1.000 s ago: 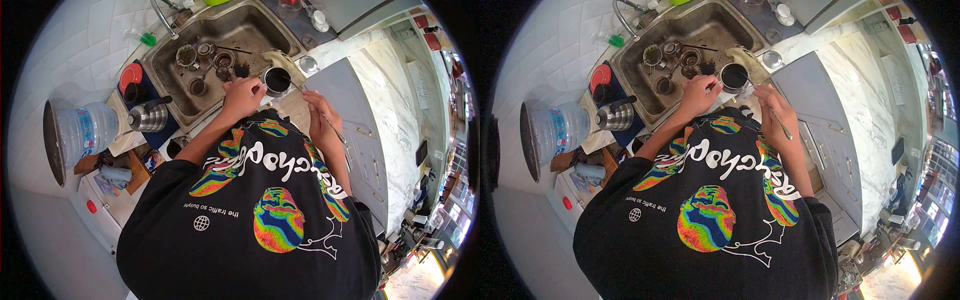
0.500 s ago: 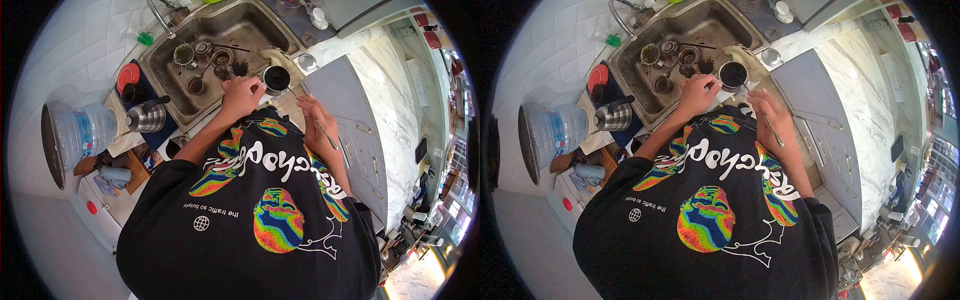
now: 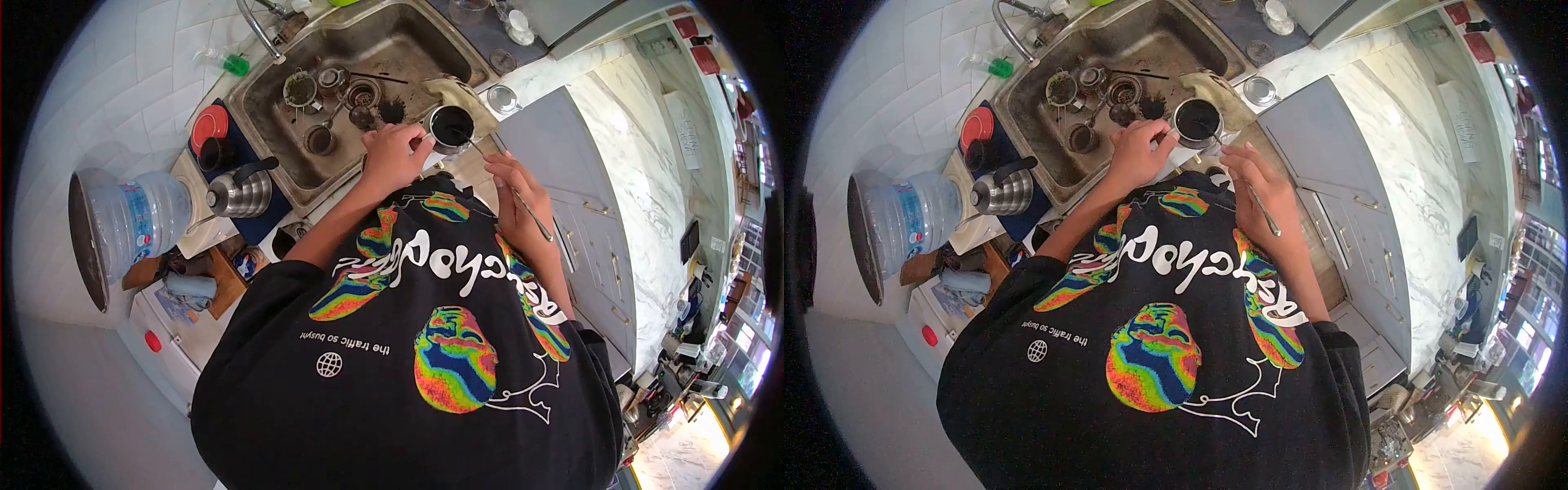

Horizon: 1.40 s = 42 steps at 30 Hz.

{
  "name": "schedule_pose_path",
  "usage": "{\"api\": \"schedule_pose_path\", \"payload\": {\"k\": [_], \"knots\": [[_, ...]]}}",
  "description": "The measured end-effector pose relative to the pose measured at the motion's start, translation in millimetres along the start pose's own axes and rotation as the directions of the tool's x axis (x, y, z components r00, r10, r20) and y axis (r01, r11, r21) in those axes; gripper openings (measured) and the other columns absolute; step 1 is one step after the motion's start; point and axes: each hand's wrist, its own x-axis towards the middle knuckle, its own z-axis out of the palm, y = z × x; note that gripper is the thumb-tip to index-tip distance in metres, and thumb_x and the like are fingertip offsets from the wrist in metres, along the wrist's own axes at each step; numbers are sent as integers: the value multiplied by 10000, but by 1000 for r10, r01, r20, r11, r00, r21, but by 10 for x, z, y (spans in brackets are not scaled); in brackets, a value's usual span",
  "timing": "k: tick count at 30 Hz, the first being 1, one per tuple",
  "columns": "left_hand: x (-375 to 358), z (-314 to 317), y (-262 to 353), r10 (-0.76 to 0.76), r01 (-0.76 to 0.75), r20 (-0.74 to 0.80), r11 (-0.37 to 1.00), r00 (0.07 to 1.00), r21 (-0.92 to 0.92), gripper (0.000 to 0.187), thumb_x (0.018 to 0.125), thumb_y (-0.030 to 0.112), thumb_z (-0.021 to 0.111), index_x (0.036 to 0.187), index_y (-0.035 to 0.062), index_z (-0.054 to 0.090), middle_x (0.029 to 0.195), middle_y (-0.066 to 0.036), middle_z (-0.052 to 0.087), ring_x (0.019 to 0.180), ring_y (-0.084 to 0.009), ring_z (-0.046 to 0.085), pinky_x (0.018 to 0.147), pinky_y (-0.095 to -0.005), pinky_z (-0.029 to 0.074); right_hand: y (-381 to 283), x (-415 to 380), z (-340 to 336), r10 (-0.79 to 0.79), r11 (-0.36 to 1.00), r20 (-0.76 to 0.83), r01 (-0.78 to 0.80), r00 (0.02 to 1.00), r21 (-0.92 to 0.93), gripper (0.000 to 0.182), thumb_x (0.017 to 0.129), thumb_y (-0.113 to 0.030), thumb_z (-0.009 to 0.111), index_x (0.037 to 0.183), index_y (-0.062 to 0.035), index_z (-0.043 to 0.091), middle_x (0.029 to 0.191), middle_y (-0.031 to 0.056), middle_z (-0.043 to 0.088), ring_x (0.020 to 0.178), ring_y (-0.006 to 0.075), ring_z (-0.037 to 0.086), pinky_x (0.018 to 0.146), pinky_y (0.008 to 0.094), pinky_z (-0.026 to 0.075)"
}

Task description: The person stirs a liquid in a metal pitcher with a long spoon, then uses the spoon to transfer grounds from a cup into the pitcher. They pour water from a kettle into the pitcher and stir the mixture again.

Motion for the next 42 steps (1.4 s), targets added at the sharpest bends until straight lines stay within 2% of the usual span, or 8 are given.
{"api": "schedule_pose_path", "payload": {"k": [2,5,8,11,20,29,38,42], "knots": [[0,-8,9,-5,5,6,1000,1000,3,213,946,355,685,917,145,688,861,-44,680,915,-278,639,834,-483,358,4,-3,1,4,1000,-4,-4,1000,5,202,958,60,589,1141,-24,604,1177,188,712,1037,423,701,1064,499,537],[1,19,-18,8,-8,-7,1000,1000,-9,216,949,361,682,919,147,690,863,-48,679,915,-278,639,835,-484,359,9,-12,0,40,999,-2,-40,999,-13,168,1009,36,565,1151,-28,628,1174,183,728,1113,399,703,1081,480,523],[-1,-4,1,-5,5,9,1000,1000,3,217,950,361,682,919,146,688,860,-48,675,918,-278,638,835,-485,360,41,-10,20,43,999,-28,-43,999,24,168,1013,36,565,1152,-31,629,1173,179,731,1109,389,709,1078,475,524],[-1,-5,3,0,0,5,1000,1000,-3,216,950,358,681,920,144,684,855,-47,670,921,-279,636,836,-488,360,57,0,27,40,999,-54,-38,998,34,174,972,29,607,1132,-30,641,1166,173,728,1063,413,704,1067,483,533],[4,-5,1,3,-3,13,1000,1000,-1,208,945,339,681,914,133,674,861,-27,674,930,-271,640,827,-487,353,80,-3,48,88,996,-63,-86,994,24,161,994,5,596,1139,-43,645,1194,178,726,1096,427,699,1042,471,538],[6,5,-2,14,-14,3,1000,1000,-8,201,955,328,659,918,131,679,891,-31,691,942,-283,642,817,-498,350,81,8,59,80,996,-87,-76,993,46,148,998,-3,595,1130,-40,652,1178,182,730,1065,411,713,1025,455,549],[18,-15,-15,25,-25,-7,1000,1000,5,220,956,332,659,917,116,680,892,-33,692,940,-285,641,817,-486,350,39,7,25,136,989,-67,-131,988,66,146,1011,-13,593,1141,-36,658,1184,182,729,1100,391,713,937,427,571],[20,-39,0,3,-3,25,1000,1000,-5,219,955,333,661,919,119,680,900,-35,695,946,-281,643,824,-485,350,85,-7,42,110,993,-86,-106,990,52,152,1015,-15,592,1148,-38,660,1189,184,727,1133,391,700,921,425,571]]}}
